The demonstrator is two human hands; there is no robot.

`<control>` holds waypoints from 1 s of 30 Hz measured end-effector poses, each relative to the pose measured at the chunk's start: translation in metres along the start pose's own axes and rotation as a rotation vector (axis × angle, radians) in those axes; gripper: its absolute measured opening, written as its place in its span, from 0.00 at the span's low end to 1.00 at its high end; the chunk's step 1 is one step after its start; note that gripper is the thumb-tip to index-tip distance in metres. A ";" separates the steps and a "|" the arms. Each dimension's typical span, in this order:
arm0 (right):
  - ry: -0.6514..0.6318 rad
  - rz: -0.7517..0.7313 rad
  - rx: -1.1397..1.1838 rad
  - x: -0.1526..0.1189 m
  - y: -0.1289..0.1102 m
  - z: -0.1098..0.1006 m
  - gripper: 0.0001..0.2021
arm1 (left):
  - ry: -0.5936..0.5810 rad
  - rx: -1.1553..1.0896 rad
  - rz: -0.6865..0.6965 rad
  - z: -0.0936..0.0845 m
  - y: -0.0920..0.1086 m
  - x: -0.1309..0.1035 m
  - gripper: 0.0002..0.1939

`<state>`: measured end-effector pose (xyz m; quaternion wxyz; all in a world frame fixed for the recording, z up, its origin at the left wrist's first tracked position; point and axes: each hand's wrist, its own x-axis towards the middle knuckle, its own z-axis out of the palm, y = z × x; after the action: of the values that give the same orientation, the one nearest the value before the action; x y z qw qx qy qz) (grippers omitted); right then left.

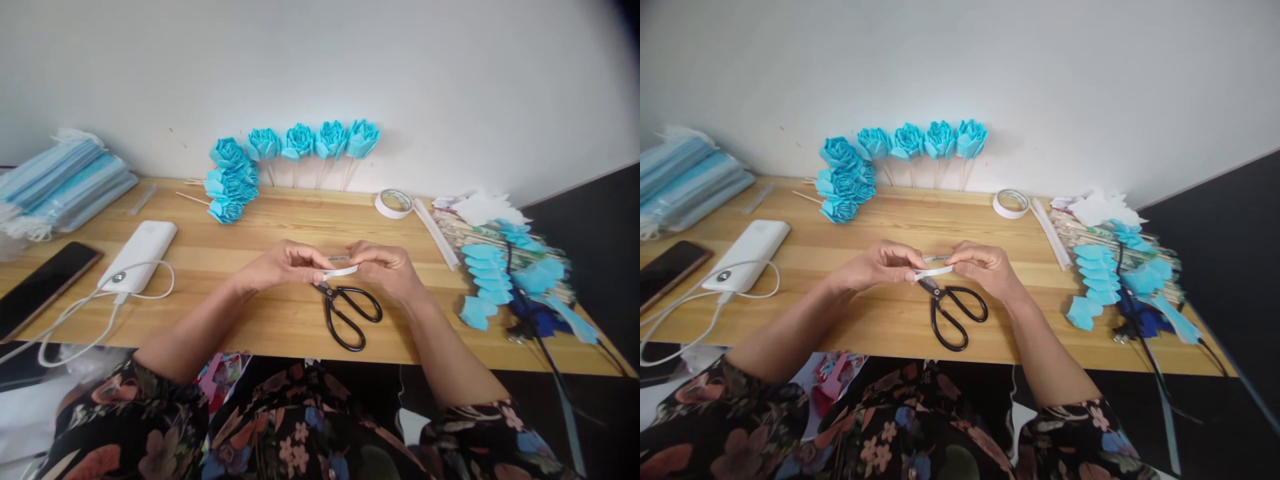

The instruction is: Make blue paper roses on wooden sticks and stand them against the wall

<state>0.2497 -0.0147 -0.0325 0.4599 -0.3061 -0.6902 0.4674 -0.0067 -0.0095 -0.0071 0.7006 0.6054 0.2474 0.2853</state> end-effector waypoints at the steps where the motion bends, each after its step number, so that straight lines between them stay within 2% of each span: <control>1: 0.000 0.000 -0.021 0.000 -0.001 0.001 0.06 | 0.000 0.036 0.014 -0.001 0.001 -0.001 0.14; 6: -0.053 -0.050 -0.228 0.002 -0.006 0.003 0.09 | 0.008 0.228 0.075 -0.007 0.005 -0.003 0.11; 9: -0.089 -0.030 -0.321 0.003 -0.009 0.003 0.12 | 0.008 0.258 0.086 -0.010 0.004 -0.002 0.11; 14: -0.003 0.003 -0.351 0.003 -0.010 -0.001 0.12 | 0.129 0.172 0.086 -0.011 -0.006 0.003 0.13; 17: 0.060 -0.031 -0.413 0.004 -0.007 -0.001 0.11 | 0.204 0.085 0.122 -0.012 -0.017 0.010 0.20; 20: 0.099 -0.054 -0.520 0.004 -0.003 -0.005 0.10 | 0.223 -0.048 0.150 -0.016 -0.028 0.016 0.26; 23: 0.254 -0.052 -0.634 0.004 -0.001 -0.026 0.11 | 0.293 -0.250 0.225 -0.021 -0.033 0.019 0.26; 26: 0.452 -0.026 -0.828 0.010 -0.001 -0.066 0.11 | 0.401 -0.332 0.243 -0.025 -0.034 0.020 0.23; 28: 0.485 0.026 -1.034 0.017 0.001 -0.094 0.12 | 0.415 -0.333 0.203 -0.025 -0.034 0.020 0.22; 30: 0.451 0.102 -1.162 0.028 0.007 -0.114 0.13 | 0.397 -0.334 0.166 -0.025 -0.034 0.021 0.21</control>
<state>0.3435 0.0529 -0.0135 0.3296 -0.6300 -0.7021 -0.0392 -0.0052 0.0192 -0.0447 0.7029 0.4318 0.2790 0.4916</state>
